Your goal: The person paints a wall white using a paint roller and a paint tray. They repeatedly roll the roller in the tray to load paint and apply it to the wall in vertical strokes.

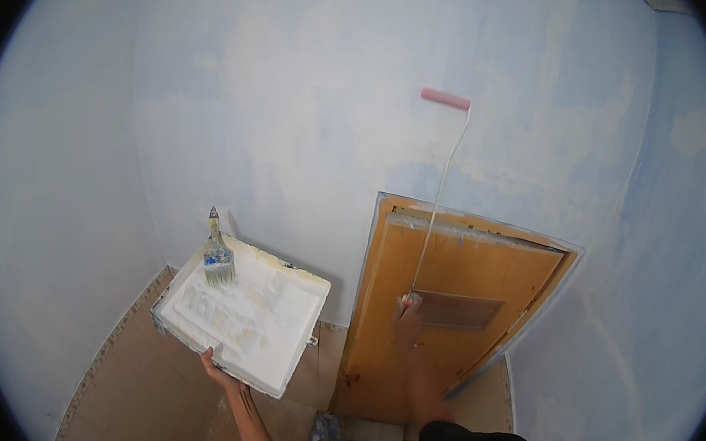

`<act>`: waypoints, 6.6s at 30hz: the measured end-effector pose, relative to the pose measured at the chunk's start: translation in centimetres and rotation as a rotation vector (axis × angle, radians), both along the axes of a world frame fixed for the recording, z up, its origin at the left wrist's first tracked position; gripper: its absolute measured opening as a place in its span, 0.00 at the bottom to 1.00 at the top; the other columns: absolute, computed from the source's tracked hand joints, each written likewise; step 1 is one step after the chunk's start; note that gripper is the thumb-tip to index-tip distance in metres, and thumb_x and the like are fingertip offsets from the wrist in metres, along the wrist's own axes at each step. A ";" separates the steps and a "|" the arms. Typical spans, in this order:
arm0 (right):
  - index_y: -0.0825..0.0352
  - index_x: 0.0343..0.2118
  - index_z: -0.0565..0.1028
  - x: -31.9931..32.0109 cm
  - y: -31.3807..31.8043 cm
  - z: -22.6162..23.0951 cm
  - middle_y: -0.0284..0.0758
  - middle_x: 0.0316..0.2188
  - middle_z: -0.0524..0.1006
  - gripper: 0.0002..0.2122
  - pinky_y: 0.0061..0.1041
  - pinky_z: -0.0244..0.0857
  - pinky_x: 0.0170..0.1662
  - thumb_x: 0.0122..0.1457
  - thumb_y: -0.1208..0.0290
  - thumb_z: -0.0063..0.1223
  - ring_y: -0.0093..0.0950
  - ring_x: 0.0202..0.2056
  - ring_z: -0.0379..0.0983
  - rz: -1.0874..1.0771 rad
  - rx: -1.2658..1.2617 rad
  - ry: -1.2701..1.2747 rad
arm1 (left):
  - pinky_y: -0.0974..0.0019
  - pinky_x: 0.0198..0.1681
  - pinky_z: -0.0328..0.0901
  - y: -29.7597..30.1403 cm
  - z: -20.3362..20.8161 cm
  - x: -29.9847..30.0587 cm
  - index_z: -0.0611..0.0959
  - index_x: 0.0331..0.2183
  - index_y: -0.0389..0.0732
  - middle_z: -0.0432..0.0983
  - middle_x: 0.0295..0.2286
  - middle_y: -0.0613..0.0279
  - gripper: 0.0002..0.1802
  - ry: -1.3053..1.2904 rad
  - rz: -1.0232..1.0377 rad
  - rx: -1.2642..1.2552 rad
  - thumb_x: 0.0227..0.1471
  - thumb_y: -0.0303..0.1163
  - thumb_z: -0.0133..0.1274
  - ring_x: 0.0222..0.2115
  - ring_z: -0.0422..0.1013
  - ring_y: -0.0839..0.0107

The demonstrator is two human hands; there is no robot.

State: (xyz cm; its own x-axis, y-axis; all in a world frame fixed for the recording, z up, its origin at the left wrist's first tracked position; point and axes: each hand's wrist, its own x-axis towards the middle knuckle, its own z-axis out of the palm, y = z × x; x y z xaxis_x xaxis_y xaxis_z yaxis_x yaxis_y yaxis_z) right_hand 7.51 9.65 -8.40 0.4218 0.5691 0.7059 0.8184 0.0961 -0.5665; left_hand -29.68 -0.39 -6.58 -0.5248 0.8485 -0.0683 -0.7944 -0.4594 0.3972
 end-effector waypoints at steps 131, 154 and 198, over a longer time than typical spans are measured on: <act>0.58 0.34 0.78 10.7 -25.5 25.3 0.32 0.22 0.73 0.07 0.29 0.63 0.24 0.52 0.69 0.54 0.31 0.23 0.71 0.518 -0.968 -1.053 | 0.51 0.53 0.57 3.1 -6.6 5.3 0.60 0.54 0.33 0.59 0.51 0.48 0.40 0.170 -0.011 -0.122 0.42 0.47 0.44 0.51 0.59 0.51; 0.64 0.31 0.77 -1.3 -28.4 10.9 0.36 0.26 0.74 0.07 0.27 0.63 0.24 0.48 0.77 0.57 0.32 0.20 0.70 0.415 -0.713 -0.531 | 0.58 0.49 0.60 3.2 -10.7 -4.9 0.65 0.50 0.33 0.64 0.44 0.50 0.36 0.143 0.004 -0.071 0.43 0.46 0.46 0.45 0.63 0.57; 0.54 0.46 0.73 10.9 -37.0 19.8 0.32 0.29 0.76 0.15 0.28 0.68 0.31 0.56 0.58 0.49 0.30 0.29 0.75 0.860 -0.682 -0.404 | 0.55 0.51 0.60 -14.7 8.0 4.5 0.61 0.55 0.38 0.62 0.51 0.52 0.39 0.030 -0.035 -0.107 0.45 0.51 0.41 0.51 0.61 0.54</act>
